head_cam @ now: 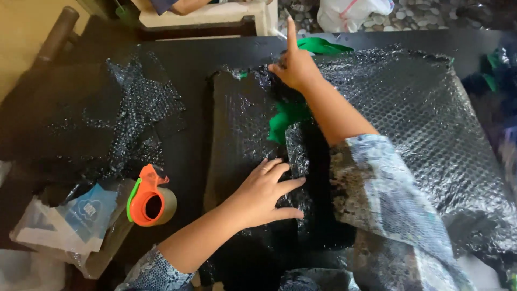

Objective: The person wraps a green tote bag in black bubble wrap and secures the packaging with clear tape using a handheld dispenser.

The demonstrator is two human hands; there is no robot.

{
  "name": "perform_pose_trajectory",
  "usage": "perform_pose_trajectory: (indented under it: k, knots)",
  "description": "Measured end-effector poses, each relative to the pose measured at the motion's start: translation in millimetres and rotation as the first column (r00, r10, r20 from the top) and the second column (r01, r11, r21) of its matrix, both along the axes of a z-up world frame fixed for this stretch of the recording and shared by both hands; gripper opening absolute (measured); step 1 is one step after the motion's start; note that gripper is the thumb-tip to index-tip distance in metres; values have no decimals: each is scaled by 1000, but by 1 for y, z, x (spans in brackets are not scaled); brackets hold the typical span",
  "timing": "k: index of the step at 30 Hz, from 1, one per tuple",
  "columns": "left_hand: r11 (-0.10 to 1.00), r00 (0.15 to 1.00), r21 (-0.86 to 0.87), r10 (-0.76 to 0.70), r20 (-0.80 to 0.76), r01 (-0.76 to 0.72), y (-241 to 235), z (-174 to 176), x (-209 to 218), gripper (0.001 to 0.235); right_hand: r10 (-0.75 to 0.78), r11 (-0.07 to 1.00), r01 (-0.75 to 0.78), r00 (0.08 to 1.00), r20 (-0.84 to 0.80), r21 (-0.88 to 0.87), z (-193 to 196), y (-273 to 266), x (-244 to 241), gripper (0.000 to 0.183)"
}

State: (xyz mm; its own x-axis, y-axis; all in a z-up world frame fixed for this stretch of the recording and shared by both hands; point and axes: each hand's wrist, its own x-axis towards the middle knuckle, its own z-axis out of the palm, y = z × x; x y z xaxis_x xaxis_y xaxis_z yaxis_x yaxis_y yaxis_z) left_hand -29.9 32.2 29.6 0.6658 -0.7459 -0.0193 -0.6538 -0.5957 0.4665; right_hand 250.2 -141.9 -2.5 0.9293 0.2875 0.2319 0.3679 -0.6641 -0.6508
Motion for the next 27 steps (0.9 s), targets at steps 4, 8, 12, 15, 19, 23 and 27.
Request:
perform_pose_trajectory:
  k: [4, 8, 12, 15, 19, 23, 27]
  knots:
    - [999, 1000, -43, -20, -11, 19, 4, -2, 4, 73, 15, 1000, -11, 985, 173, -22, 51, -28, -54, 115]
    - [958, 996, -277, -83, -39, 69, 25, 13, 22, 60, 277, 960, -265, 945, 174, -89, 86, -63, -133, 120]
    - [981, 908, -193, 66, 414, 17, 66, 10, 64, 44, 323, 908, -332, 943, -76, -255, 50, -93, -160, 129]
    - [972, 969, 128, 173, 175, -196, 72, 4, 71, 75, 244, 958, -247, 969, -35, -144, 15, -103, -160, 123]
    - [928, 966, 279, 213, 145, -246, 50, -17, 73, 82, 121, 988, -111, 988, 97, -104, -16, -104, -160, 118]
    - [938, 959, 245, 201, 198, -247, 38, -23, 74, 84, 14, 986, -61, 959, 284, 158, -33, -96, -148, 109]
    - [940, 948, 204, 228, 221, -274, 28, -31, 78, 82, -96, 743, -137, 947, 307, 655, -17, -80, -132, 59]
